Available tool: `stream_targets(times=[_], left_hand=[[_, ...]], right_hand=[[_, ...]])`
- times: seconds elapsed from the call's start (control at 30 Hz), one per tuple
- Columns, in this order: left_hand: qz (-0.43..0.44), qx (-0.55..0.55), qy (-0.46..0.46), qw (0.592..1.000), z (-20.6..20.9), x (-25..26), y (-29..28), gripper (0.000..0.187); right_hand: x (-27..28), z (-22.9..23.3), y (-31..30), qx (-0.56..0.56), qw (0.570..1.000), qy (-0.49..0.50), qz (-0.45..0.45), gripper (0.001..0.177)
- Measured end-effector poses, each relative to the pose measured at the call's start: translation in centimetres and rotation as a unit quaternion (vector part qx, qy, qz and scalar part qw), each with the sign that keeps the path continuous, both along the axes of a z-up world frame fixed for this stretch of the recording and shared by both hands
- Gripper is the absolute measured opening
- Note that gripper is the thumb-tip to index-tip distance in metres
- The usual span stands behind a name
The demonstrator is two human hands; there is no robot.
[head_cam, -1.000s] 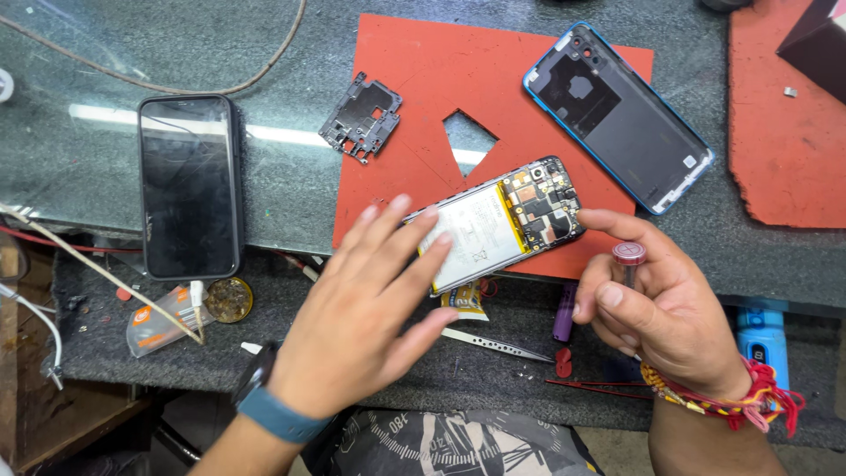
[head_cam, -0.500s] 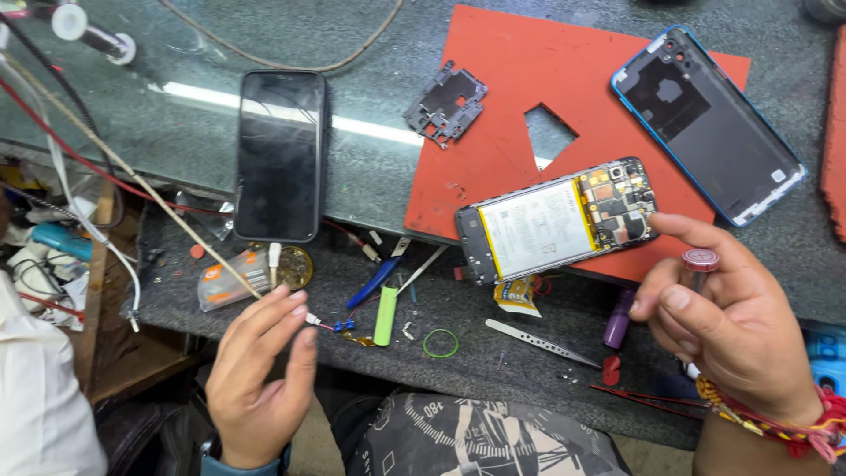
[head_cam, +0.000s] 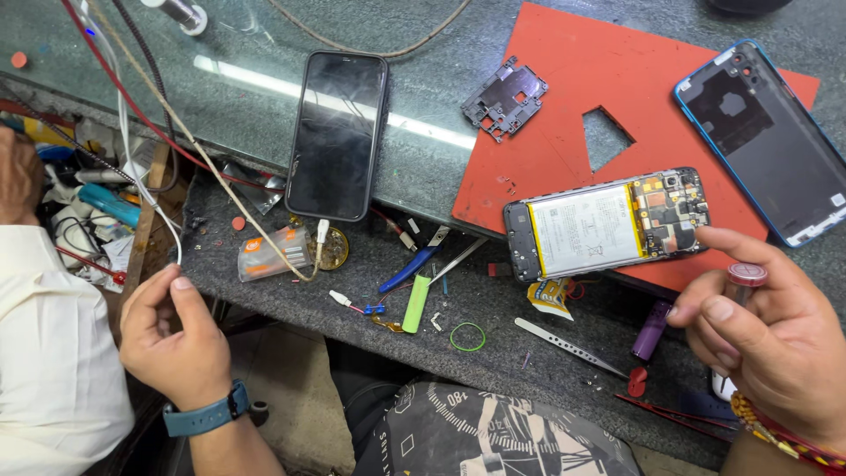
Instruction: The person disassembles a blue smartphone by removing the back cover and unscrewing internal components. They use a screwdriver and tweezers to detach a metal bracket and disconnect cables from the motherboard, exposing the battery and internal circuitry.
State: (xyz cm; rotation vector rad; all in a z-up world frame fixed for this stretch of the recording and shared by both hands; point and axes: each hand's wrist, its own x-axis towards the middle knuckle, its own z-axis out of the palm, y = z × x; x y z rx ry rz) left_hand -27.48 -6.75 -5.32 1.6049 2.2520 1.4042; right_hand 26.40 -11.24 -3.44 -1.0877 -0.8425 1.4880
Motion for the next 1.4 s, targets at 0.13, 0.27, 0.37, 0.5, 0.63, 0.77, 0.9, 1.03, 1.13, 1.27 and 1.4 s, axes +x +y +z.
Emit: stream_targets(times=[0.13,0.27,0.37,0.5,0.63,0.77,0.9,1.03,1.13,1.27,1.4], left_hand=[[-0.058,-0.024,-0.031,0.998,-0.3,0.1,0.6,0.014],[-0.137,-0.041,0.01,0.99,-0.2,2.1,1.0,0.014],[-0.169,-0.045,0.004,0.985,0.4,4.2,1.4,0.016],[-0.238,-0.025,-0.013,0.971,2.0,6.8,1.9,0.023],[-0.253,-0.015,-0.011,0.967,3.2,9.2,2.9,0.028],[-0.218,-0.033,-0.059,0.974,3.3,10.8,3.9,0.021],[-0.223,-0.026,-0.038,0.974,2.7,10.5,3.9,0.019],[-0.191,-0.01,-0.013,0.981,1.4,8.4,4.3,0.015],[-0.12,-0.019,-0.027,0.992,0.7,5.9,5.0,0.014],[-0.11,-0.087,-0.019,0.99,1.3,3.2,5.4,0.018],[-0.128,0.001,0.122,0.984,3.3,5.3,3.6,0.01]], right_hand=[[0.1,-0.3,-0.1,-0.002,1.0,-0.022,-0.007,0.054],[0.0,-0.4,-0.2,0.008,0.999,-0.031,-0.003,0.054],[0.1,-0.4,-0.3,0.0,1.0,-0.024,0.001,0.055],[0.2,-0.3,-0.3,-0.004,0.999,-0.038,0.006,0.056],[-0.1,-0.2,-0.3,0.001,0.999,-0.045,0.004,0.057],[0.0,-0.1,-0.4,-0.009,0.999,-0.046,0.008,0.057],[0.1,-0.1,-0.4,-0.003,0.999,-0.046,0.013,0.06],[0.3,-0.2,-0.6,-0.009,0.998,-0.058,0.017,0.058],[0.4,-0.2,-0.6,-0.009,0.998,-0.062,0.019,0.058],[0.2,-0.2,-0.6,-0.008,0.998,-0.065,0.015,0.062],[0.4,0.0,-0.5,-0.012,0.997,-0.069,0.031,0.061]])
